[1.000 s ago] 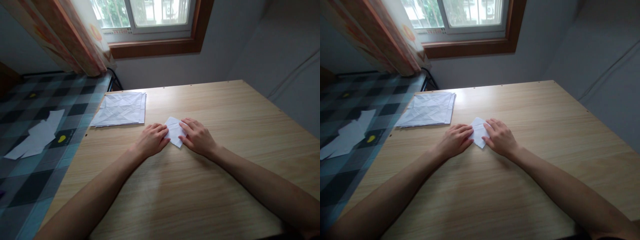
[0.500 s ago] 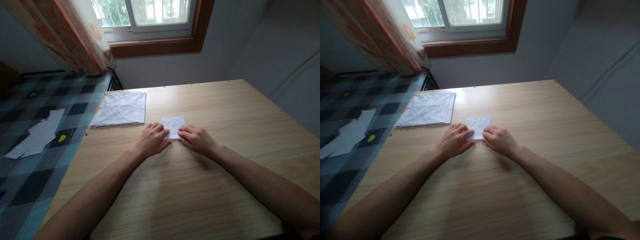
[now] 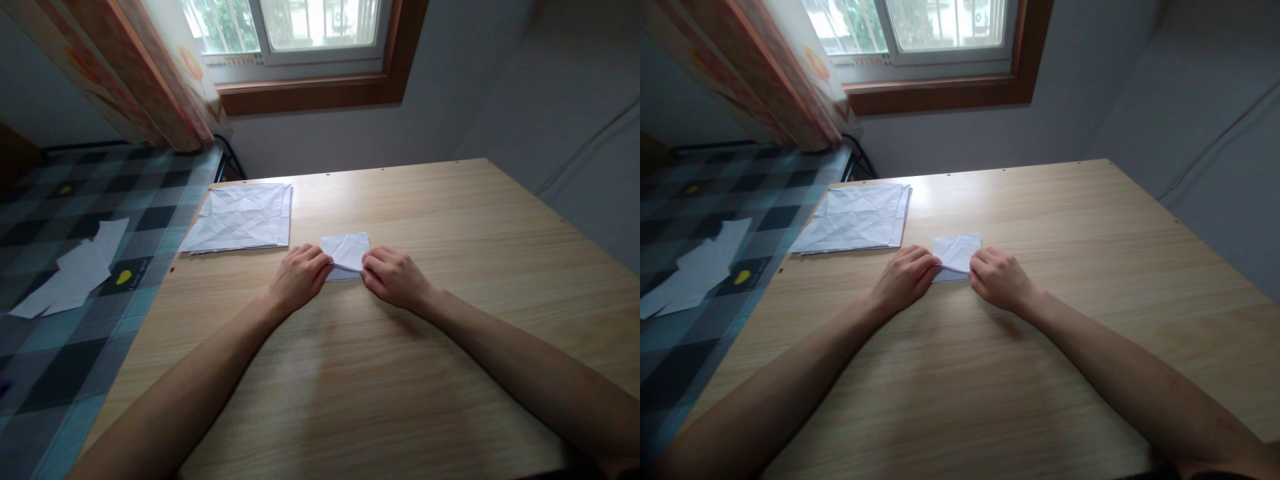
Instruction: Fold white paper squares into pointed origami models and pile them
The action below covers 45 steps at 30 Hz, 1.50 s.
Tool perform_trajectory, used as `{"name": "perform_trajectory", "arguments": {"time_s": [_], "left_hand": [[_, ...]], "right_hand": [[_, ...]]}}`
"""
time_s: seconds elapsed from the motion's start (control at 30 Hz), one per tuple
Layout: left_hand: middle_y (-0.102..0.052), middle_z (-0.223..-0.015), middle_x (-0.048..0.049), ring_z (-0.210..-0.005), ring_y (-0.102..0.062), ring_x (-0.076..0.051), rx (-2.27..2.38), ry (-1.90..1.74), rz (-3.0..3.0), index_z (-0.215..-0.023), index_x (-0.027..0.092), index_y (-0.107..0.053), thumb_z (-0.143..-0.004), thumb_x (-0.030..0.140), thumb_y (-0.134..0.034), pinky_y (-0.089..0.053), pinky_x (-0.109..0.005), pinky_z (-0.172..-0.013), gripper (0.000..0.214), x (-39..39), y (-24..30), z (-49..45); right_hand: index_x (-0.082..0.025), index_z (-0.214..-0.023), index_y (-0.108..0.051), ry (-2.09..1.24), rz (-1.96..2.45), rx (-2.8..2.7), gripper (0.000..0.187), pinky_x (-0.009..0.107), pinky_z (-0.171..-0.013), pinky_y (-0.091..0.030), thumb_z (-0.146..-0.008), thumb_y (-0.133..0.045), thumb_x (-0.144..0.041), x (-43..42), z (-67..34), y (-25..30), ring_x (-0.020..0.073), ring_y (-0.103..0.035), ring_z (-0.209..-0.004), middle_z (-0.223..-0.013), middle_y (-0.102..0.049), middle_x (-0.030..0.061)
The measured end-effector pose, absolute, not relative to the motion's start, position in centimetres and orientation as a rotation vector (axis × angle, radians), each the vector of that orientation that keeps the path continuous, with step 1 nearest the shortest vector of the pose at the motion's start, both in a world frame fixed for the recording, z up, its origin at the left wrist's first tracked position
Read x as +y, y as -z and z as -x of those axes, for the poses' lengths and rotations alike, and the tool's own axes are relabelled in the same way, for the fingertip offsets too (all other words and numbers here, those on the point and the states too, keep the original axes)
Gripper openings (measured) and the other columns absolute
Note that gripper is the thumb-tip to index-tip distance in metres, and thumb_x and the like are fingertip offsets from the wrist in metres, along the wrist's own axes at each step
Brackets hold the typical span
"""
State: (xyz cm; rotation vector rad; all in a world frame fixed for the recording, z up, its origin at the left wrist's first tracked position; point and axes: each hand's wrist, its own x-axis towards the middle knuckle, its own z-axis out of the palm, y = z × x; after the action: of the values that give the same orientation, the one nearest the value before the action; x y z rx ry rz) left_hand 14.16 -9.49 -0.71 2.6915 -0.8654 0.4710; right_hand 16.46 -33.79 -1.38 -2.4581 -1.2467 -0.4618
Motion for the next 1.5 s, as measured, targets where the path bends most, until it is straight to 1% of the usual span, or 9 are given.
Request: {"name": "perform_trajectory", "arguments": {"time_s": [0.1,0.2,0.33,0.47,0.67,0.9,1.07,1.27,1.5], "left_hand": [[-0.069,-0.088,-0.0062,-0.086,-0.06,-0.019,-0.826,-0.492,-2.652,-0.093,0.018,-0.066,-0.099,0.027,-0.046,-0.048,-0.033,-0.083,0.023,-9.5,0.9,-14.2],[-0.07,-0.09,-0.0056,-0.085,-0.061,-0.019,-0.751,-0.513,-2.617,-0.105,0.017,-0.064,-0.098,0.023,-0.047,-0.05,-0.032,-0.081,0.019,-9.6,0.9,-14.2],[-0.069,-0.089,-0.0047,-0.083,-0.061,-0.019,-0.663,-0.51,-2.637,-0.115,0.016,-0.06,-0.094,0.021,-0.056,-0.051,-0.032,-0.078,0.023,-9.7,0.7,-14.1],[-0.069,-0.093,-0.0058,-0.088,-0.059,-0.021,-0.679,-0.511,-2.714,-0.109,0.017,-0.064,-0.092,0.021,-0.058,-0.05,-0.034,-0.08,0.018,-9.8,0.5,-14.0],[-0.069,-0.099,-0.005,-0.092,-0.057,-0.02,-0.95,-0.531,-2.706,-0.099,0.021,-0.07,-0.097,0.022,-0.05,-0.046,-0.034,-0.083,0.021,-9.7,0.4,-14.1],[-0.07,-0.091,-0.0042,-0.09,-0.059,-0.021,-1.127,-0.447,-2.779,-0.098,0.021,-0.071,-0.088,0.02,-0.053,-0.043,-0.035,-0.08,0.02,-9.8,-0.4,-13.8],[-0.074,-0.098,-0.0044,-0.095,-0.062,-0.022,-1.093,-0.431,-2.809,-0.097,0.02,-0.071,-0.087,0.022,-0.052,-0.043,-0.038,-0.083,0.022,-9.9,-0.8,-13.5],[-0.075,-0.102,-0.0055,-0.105,-0.063,-0.025,-1.0,-0.439,-2.798,-0.096,0.02,-0.071,-0.094,0.033,-0.048,-0.043,-0.041,-0.09,0.027,-10.3,-1.1,-13.2],[-0.073,-0.113,-0.0071,-0.114,-0.061,-0.029,-0.898,-0.43,-2.893,-0.103,0.018,-0.069,-0.098,0.04,-0.046,-0.041,-0.045,-0.096,0.032,-10.3,-1.1,-13.3]], "right_hand": [[-0.016,-0.081,-0.061,0.476,2.46,-1.233,0.019,0.035,-0.079,-0.049,-0.096,-0.049,-0.021,-33.6,-16.4,1.4,0.0244,-0.061,-0.088,-0.091,-0.068,0.0119],[-0.017,-0.08,-0.061,0.5,2.471,-1.214,0.02,0.035,-0.078,-0.048,-0.096,-0.05,-0.022,-33.4,-16.5,1.4,0.0246,-0.06,-0.087,-0.088,-0.067,0.0109],[-0.017,-0.085,-0.063,0.517,2.465,-1.19,0.013,0.037,-0.077,-0.048,-0.094,-0.053,-0.019,-33.3,-16.5,1.5,0.0252,-0.06,-0.085,-0.088,-0.067,0.0096],[-0.015,-0.099,-0.065,0.539,2.445,-1.184,0.013,0.037,-0.079,-0.049,-0.091,-0.055,-0.013,-33.3,-16.6,1.7,0.0255,-0.061,-0.089,-0.093,-0.07,0.0098],[-0.02,-0.11,-0.069,0.616,2.329,-1.441,0.022,0.036,-0.086,-0.048,-0.095,-0.055,-0.013,-33.4,-16.8,2.0,0.0237,-0.061,-0.106,-0.113,-0.071,0.0068],[-0.017,-0.102,-0.071,0.601,2.347,-1.555,0.018,0.032,-0.082,-0.046,-0.096,-0.055,-0.014,-33.2,-16.7,1.1,0.0209,-0.065,-0.099,-0.109,-0.074,0.0083],[-0.016,-0.087,-0.072,0.502,2.437,-1.524,0.02,0.032,-0.078,-0.044,-0.093,-0.054,-0.01,-33.4,-16.4,0.5,0.0205,-0.065,-0.088,-0.094,-0.075,0.0091],[-0.018,-0.069,-0.067,0.471,2.374,-1.51,0.023,0.032,-0.074,-0.043,-0.086,-0.054,-0.01,-34.0,-16.4,0.6,0.019,-0.061,-0.074,-0.075,-0.071,0.008],[-0.02,-0.079,-0.067,0.412,2.214,-1.667,0.02,0.032,-0.074,-0.046,-0.086,-0.05,-0.013,-33.4,-15.6,0.4,0.0187,-0.064,-0.079,-0.083,-0.073,0.0066]]}}
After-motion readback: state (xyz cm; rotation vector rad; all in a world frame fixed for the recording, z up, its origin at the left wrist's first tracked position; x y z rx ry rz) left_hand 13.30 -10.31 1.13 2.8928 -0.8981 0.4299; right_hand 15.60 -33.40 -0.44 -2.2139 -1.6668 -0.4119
